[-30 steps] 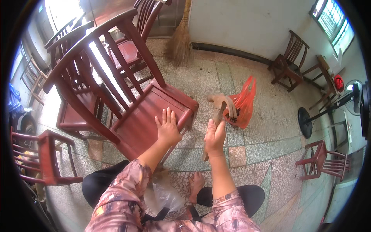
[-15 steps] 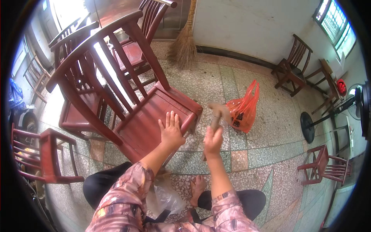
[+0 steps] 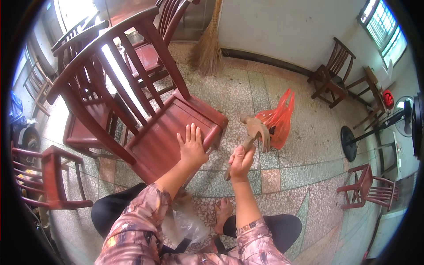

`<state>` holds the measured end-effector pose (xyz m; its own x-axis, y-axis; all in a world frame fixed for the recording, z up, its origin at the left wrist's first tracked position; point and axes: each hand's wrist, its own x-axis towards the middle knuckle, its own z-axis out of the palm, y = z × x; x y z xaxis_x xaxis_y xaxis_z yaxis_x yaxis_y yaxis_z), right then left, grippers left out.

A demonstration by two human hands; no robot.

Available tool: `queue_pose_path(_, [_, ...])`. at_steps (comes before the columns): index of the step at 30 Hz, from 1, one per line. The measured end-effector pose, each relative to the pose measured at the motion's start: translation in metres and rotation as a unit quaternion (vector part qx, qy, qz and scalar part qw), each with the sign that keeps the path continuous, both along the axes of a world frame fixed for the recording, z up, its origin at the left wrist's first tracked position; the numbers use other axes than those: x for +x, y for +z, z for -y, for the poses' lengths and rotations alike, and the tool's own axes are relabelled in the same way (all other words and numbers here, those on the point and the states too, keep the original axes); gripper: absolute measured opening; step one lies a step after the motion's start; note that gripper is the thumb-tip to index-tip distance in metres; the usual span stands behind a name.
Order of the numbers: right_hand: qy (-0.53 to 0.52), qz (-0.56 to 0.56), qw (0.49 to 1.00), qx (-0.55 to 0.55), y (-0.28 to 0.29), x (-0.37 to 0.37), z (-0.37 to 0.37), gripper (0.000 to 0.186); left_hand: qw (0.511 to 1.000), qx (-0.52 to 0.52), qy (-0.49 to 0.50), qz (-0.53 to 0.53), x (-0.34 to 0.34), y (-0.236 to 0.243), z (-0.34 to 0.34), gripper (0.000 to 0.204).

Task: Repairing a wooden chair by hammering nails into the joints.

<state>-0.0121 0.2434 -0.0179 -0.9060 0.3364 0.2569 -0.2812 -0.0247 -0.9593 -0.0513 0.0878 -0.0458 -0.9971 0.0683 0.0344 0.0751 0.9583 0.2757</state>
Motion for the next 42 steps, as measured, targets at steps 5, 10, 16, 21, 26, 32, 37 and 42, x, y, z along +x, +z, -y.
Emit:
queue_pose_path(5, [-0.086,0.002,0.98,0.182,-0.03,0.015,-0.004,0.036,1.0,-0.014,-0.008,0.024,0.002,0.01,-0.007,0.099])
queue_pose_path(10, [0.006,-0.067,0.896,0.439,-0.032,0.015,-0.013,0.033,1.0,-0.004,-0.006,0.009,0.003,0.005,-0.005,0.098])
queue_pose_path(16, [0.197,-0.182,0.779,0.566,-0.011,-0.029,-0.055,0.023,0.999,-0.016,-0.036,0.029,0.004,0.008,-0.007,0.093])
queue_pose_path(21, [0.151,-0.089,0.751,0.637,-0.008,-0.03,-0.08,0.024,0.997,-0.072,-0.008,0.017,0.002,-0.014,-0.009,0.084])
queue_pose_path(26, [0.207,-0.188,0.735,0.617,-0.002,-0.032,-0.061,0.022,0.985,-0.097,-0.014,-0.142,-0.006,-0.053,0.008,0.098])
queue_pose_path(32, [0.189,-0.138,0.764,0.601,0.016,-0.036,-0.058,0.021,0.999,-0.028,-0.021,0.014,0.004,0.005,-0.008,0.087])
queue_pose_path(37, [0.242,-0.222,0.734,0.594,0.015,-0.045,-0.066,0.021,0.997,-0.004,-0.005,-0.07,-0.003,-0.015,-0.007,0.089])
queue_pose_path(42, [0.19,-0.073,0.794,0.573,0.011,-0.026,-0.061,0.027,0.996,-0.075,-0.003,-0.037,-0.002,-0.014,-0.004,0.099])
